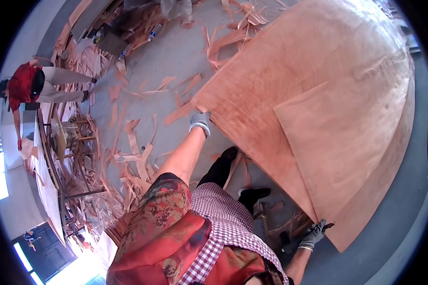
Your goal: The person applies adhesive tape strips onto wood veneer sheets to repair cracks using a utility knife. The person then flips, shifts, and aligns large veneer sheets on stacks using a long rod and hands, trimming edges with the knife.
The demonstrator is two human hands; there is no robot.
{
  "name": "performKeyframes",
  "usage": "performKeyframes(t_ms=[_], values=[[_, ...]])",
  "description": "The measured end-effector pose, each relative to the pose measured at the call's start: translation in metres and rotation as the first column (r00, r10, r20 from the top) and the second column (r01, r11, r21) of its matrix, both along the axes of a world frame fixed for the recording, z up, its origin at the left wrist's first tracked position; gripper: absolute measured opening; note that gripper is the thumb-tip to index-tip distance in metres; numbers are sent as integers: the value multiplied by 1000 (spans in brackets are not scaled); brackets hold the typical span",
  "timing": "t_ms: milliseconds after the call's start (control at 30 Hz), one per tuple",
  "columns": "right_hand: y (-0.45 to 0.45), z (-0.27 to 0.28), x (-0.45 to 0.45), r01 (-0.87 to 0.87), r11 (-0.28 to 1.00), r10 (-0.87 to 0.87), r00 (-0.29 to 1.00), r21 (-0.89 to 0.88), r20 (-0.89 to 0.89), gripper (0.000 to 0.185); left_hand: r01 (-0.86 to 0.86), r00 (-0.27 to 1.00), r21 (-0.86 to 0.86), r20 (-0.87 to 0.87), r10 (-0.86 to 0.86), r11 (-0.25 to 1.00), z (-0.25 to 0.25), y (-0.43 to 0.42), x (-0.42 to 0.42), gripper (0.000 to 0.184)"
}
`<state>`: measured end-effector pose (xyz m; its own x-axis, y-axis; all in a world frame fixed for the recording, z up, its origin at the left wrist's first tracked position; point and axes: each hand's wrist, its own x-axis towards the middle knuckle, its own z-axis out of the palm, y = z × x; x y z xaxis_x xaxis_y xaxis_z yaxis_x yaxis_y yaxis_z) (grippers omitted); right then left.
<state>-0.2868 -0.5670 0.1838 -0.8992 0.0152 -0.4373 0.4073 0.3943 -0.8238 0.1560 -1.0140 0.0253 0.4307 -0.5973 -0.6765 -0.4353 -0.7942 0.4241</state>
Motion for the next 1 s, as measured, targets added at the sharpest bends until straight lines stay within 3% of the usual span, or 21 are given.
performKeyframes(t_ms=[67, 100, 133, 167, 200, 233, 267, 333, 433, 700, 833, 900, 933, 967, 1000], values=[[9, -28, -15, -36, 995, 41, 998, -93, 53, 25, 53, 998, -179, 37, -47, 982, -34, -6, 12, 41], [26, -30, -16, -27, 993, 36, 996, -115, 77, 30, 117, 990, -115, 92, -107, 986, -26, -7, 10, 44], [-13, 18, 8, 162, 965, -87, 938, -204, 335, 43, 179, 975, -47, 142, -171, 983, -18, -9, 8, 47], [34, -28, -17, -99, 968, 162, 947, -230, 276, 42, 46, 994, -75, -96, -53, 996, -17, -18, 19, 47], [45, -58, -19, -75, 967, 94, 993, -245, 68, 32, -90, 975, -129, -213, 61, 988, -9, -20, 15, 42], [2, -8, 1, -2, 973, 73, 952, -232, 299, 22, -235, 926, -168, -337, 168, 957, -2, -21, 11, 37], [-24, 8, 17, -24, 993, 44, 983, -113, 176, 17, -373, 853, -187, -453, 257, 909, 5, -23, 7, 32], [-23, 10, 22, -52, 997, 58, 993, -57, 105, 20, -268, 910, -128, -358, 208, 955, 15, -24, 12, 24], [-21, 0, 21, -35, 999, 40, 991, -41, 128, 24, -300, 912, -111, -324, 251, 947, 39, -19, 2, 22], [4, -50, 9, 2, 1000, -3, 977, 3, 214, 29, -274, 895, -39, -376, 240, 961, 29, -23, 25, 20], [9, -57, 8, -64, 997, 71, 980, -42, 187, 32, -240, 884, -56, -426, 194, 969, 28, -20, 30, 19], [19, -78, 22, -94, 993, 103, 986, -72, 129, 35, 85, 992, -119, -80, -95, 989, 38, -16, 27, 19], [27, -86, 24, -107, 990, 116, 989, -94, 89, 37, 253, 966, -121, 95, -242, 960, 48, -12, 18, 20], [15, -71, 40, -126, 991, 122, 991, -53, -58, 38, 502, 834, -217, 378, -402, 837, 63, 2, -4, 19], [18, -68, 63, -118, 992, 119, 992, 34, -38, 38, 725, 618, -238, 639, -458, 646, 78, 24, -29, 19]])
